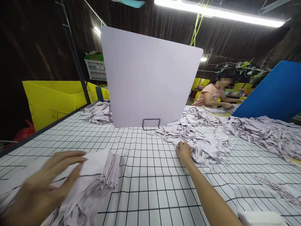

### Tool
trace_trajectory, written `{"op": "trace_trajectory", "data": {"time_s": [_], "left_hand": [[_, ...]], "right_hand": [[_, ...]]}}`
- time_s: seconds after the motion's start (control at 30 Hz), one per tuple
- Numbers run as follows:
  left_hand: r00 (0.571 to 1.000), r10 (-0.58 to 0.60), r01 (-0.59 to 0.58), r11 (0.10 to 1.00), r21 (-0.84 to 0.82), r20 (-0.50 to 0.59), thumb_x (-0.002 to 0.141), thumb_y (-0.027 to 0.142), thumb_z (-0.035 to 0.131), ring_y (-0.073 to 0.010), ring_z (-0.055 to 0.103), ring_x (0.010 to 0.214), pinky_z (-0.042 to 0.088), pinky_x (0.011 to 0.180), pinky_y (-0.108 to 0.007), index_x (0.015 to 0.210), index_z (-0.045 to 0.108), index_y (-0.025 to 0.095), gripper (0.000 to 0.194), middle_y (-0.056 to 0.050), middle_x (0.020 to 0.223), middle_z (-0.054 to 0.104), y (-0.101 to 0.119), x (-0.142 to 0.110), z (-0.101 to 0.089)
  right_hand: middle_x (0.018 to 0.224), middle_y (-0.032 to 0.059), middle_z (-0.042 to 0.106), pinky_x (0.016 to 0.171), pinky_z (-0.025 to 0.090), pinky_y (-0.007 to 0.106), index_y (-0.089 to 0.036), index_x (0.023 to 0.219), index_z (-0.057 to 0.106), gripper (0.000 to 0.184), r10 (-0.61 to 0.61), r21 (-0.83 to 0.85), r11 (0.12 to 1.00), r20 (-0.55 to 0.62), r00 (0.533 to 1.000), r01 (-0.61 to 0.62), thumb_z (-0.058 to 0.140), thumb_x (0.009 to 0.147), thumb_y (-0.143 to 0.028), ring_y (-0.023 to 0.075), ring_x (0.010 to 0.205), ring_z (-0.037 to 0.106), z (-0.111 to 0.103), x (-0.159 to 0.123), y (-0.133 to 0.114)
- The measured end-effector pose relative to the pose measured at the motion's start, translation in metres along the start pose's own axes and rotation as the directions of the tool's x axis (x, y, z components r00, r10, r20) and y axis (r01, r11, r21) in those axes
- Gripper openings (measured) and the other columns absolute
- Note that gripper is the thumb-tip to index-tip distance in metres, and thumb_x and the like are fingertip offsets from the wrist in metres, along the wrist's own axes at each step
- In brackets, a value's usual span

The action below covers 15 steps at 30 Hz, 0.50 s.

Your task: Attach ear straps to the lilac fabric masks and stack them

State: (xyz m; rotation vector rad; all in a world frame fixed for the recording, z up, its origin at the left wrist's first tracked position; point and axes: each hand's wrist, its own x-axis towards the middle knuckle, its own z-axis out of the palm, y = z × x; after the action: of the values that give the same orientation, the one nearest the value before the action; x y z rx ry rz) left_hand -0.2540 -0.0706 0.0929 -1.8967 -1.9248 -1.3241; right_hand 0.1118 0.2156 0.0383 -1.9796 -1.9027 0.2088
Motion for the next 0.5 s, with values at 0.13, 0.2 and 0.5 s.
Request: {"op": "trace_trajectory", "data": {"time_s": [0.13,0.2,0.5], "left_hand": [[0.987,0.156,-0.145,0.974,-0.176,0.048,0.097,0.021,0.053,-0.0235,0.066,0.106,0.062,0.09,-0.043,0.101,0.066,0.029,0.016,-0.003,0.109,0.069,0.068,0.01,0.052],[0.983,0.145,-0.115,0.965,-0.236,0.113,0.097,0.017,0.048,-0.0233,0.066,0.104,0.062,0.088,-0.043,0.099,0.065,0.025,0.019,-0.005,0.106,0.07,0.083,0.012,0.078],[0.842,0.038,0.287,0.812,-0.508,0.538,0.089,0.029,0.066,-0.0304,0.06,0.122,0.053,0.098,-0.049,0.134,0.055,0.021,0.047,-0.015,0.137,0.061,0.135,0.035,0.158]], "right_hand": [[0.125,0.0095,0.065,0.089,0.057,0.046,-0.017,0.125,0.064,0.032,-0.05,0.082,0.996,0.035,0.998,0.047,0.066,0.098,-0.035,0.0242,0.106,0.066,-0.016,0.002,0.011],[0.107,0.0071,0.069,0.086,0.056,0.043,-0.016,0.112,0.065,0.023,-0.111,0.166,0.981,0.041,0.993,0.103,0.062,0.1,-0.035,0.0223,0.095,0.067,-0.034,-0.005,0.012],[0.08,0.0002,0.059,0.061,0.05,0.025,-0.023,0.093,0.058,0.042,-0.426,0.817,0.561,0.15,0.892,0.13,0.066,0.086,-0.063,0.0156,0.069,0.057,-0.139,-0.089,-0.013]]}}
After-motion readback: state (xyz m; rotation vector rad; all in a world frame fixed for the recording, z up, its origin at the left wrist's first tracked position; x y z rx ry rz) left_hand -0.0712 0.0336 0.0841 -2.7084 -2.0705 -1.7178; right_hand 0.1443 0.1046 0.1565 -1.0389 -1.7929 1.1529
